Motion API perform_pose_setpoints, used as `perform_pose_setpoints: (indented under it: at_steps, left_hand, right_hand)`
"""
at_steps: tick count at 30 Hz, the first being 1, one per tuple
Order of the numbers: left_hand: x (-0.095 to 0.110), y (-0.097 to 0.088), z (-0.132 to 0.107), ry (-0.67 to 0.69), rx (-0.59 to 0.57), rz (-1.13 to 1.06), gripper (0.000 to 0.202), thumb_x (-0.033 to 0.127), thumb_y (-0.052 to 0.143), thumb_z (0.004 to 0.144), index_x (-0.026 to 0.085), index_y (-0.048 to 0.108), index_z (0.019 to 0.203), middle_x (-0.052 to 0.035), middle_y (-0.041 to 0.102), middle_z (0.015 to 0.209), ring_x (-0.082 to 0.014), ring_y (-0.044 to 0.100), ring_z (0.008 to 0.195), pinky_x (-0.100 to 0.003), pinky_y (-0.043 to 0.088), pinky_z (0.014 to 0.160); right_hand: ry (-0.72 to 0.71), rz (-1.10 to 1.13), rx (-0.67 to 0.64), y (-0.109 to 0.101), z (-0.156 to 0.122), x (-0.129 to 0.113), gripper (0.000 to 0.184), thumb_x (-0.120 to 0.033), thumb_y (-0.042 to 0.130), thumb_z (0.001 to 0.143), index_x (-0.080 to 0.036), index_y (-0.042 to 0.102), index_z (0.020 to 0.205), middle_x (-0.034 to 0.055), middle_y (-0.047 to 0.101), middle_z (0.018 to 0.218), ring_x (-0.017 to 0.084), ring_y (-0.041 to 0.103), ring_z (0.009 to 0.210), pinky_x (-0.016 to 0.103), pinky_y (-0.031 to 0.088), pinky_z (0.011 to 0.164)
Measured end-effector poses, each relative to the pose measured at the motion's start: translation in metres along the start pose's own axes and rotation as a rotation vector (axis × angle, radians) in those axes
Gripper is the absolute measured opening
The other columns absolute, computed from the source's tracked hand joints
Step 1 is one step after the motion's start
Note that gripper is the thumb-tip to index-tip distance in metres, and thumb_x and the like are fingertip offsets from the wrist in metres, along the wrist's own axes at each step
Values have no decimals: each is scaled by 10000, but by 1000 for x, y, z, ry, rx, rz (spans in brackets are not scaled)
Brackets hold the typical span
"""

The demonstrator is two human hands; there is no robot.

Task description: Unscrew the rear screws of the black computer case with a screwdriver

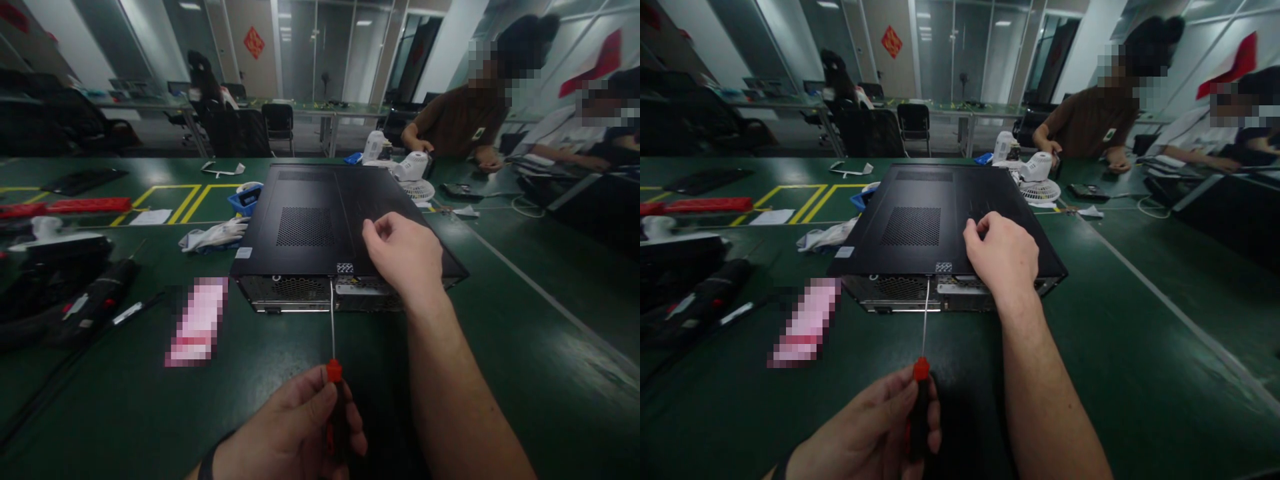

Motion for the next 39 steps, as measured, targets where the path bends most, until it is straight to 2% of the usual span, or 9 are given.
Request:
perform_pose_setpoints:
  at_steps: [4, 8, 15, 19, 24, 29, 33, 36, 39]
  left_hand:
    - [0, -3, 0, -22, -19, 0, 254, 406, 624, 961, 167, 668, 1035, -75, 715, 973, -181, 741, 844, -236, 520, 592]
    - [2, -6, -1, -47, -12, -8, 321, 448, 643, 944, 162, 679, 1084, -55, 685, 906, -146, 717, 773, -202, 453, 552]
    - [-1, -7, -1, 14, 4, -8, 221, 329, 717, 910, 194, 625, 1058, -23, 701, 872, -124, 707, 736, -206, 442, 563]
    - [0, -6, 1, -15, 15, -12, 246, 403, 667, 937, 171, 649, 1017, -57, 706, 943, -157, 726, 808, -224, 483, 572]
    - [2, -4, 0, -29, 50, 0, 369, 475, 721, 882, 160, 691, 1071, -43, 666, 892, -125, 679, 746, -205, 464, 542]
    - [0, -4, -1, 5, 71, 15, 345, 403, 794, 833, 169, 679, 1059, -3, 625, 805, -100, 635, 684, -197, 438, 520]
    - [0, -4, 0, 16, 58, -11, 234, 378, 730, 893, 173, 652, 974, -19, 659, 820, -114, 661, 695, -205, 437, 527]
    - [-1, -5, 0, -26, 39, -12, 279, 438, 680, 922, 169, 670, 995, -47, 685, 902, -137, 696, 773, -228, 477, 603]
    - [0, -7, 0, -46, 27, 13, 346, 500, 648, 928, 174, 703, 1028, -58, 691, 913, -131, 693, 766, -217, 457, 607]
  right_hand:
    - [-5, -11, 6, 0, 0, 0, 334, -525, 536, 930, -260, 683, 790, 42, 721, 782, 233, 618, 735, 326, 344, 626]
    - [-9, -21, 10, 0, 0, -1, 335, -526, 533, 927, -262, 680, 781, 42, 719, 775, 238, 621, 736, 328, 342, 621]
    - [8, -36, 1, -1, 1, -2, 338, -522, 534, 919, -251, 696, 796, 59, 722, 782, 242, 624, 752, 331, 357, 629]
    - [22, -35, -17, -1, 1, -2, 342, -530, 539, 917, -250, 693, 794, 63, 714, 776, 246, 618, 748, 332, 360, 633]
    - [28, -37, -17, -1, 2, -3, 338, -522, 545, 915, -243, 685, 787, 66, 717, 785, 239, 605, 740, 326, 356, 638]
    - [28, -41, -14, -1, 2, -2, 341, -526, 542, 914, -247, 697, 793, 62, 719, 779, 237, 603, 726, 330, 338, 617]
    - [9, -45, -2, 0, 2, -1, 352, -535, 533, 917, -249, 695, 792, 61, 726, 793, 233, 596, 713, 327, 323, 607]
    - [12, -43, 2, 1, 2, -1, 350, -526, 543, 909, -237, 699, 789, 71, 724, 785, 231, 590, 704, 325, 328, 607]
    - [22, -37, 1, 1, 2, -1, 347, -522, 552, 901, -232, 701, 783, 72, 713, 762, 228, 581, 693, 326, 332, 609]
Point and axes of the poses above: each hand's wrist, its own z-axis towards the middle knuckle, its own y-axis out of the palm, x = y × z, the point moved 2 cm from there along z, towards the middle knuckle
